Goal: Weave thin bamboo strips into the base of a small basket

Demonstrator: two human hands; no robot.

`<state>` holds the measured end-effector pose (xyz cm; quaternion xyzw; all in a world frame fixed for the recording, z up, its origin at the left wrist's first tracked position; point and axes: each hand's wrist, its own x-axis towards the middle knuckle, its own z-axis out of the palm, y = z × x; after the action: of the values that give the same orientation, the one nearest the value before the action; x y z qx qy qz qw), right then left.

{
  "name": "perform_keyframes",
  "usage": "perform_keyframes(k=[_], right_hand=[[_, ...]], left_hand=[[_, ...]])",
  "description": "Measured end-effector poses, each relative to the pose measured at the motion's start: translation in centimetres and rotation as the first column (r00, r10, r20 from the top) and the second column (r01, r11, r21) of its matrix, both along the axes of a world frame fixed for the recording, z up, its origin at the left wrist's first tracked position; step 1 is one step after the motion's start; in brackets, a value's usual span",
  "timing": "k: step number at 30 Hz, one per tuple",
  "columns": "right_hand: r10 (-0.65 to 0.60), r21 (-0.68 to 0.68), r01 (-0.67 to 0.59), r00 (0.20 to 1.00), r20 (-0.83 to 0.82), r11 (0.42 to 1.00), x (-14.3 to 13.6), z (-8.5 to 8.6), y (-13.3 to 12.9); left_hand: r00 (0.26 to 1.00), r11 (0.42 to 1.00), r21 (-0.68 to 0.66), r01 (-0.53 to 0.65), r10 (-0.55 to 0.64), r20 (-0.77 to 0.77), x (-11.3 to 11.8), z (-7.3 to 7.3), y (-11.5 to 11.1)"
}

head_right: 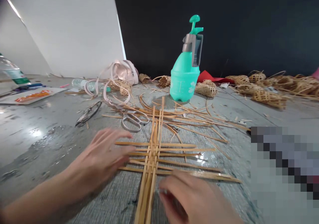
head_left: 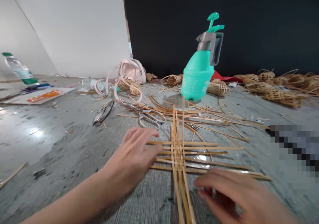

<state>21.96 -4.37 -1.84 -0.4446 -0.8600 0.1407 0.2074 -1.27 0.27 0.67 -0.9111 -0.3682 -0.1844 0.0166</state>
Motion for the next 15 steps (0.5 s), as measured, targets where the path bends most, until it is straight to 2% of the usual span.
perform_keyframes(k=[2,4,9,15], right_hand=[[-0.033,0.057,0.034,0.999,-0.019,0.998,-0.4,-0.4,0.5],[-0.059,0.042,0.06,0.998,-0.033,0.997,-0.6,-0.9,1.2],[-0.074,-0.008,0.074,0.997,-0.019,0.997,-1.0,-1.7,2.1],[-0.065,-0.11,0.065,0.998,0.008,0.992,-1.1,-1.9,1.8]], left_hand=[[0.993,0.991,-0.061,0.12,-0.121,-0.002,0.8,-0.4,-0.8],[0.989,0.966,-0.209,0.149,-0.149,0.015,1.6,-0.7,-1.4],[0.993,0.934,-0.343,0.104,-0.077,0.093,2.4,-1.5,-1.4],[0.963,0.819,-0.559,0.125,0.034,0.266,2.2,-1.6,-1.1]])
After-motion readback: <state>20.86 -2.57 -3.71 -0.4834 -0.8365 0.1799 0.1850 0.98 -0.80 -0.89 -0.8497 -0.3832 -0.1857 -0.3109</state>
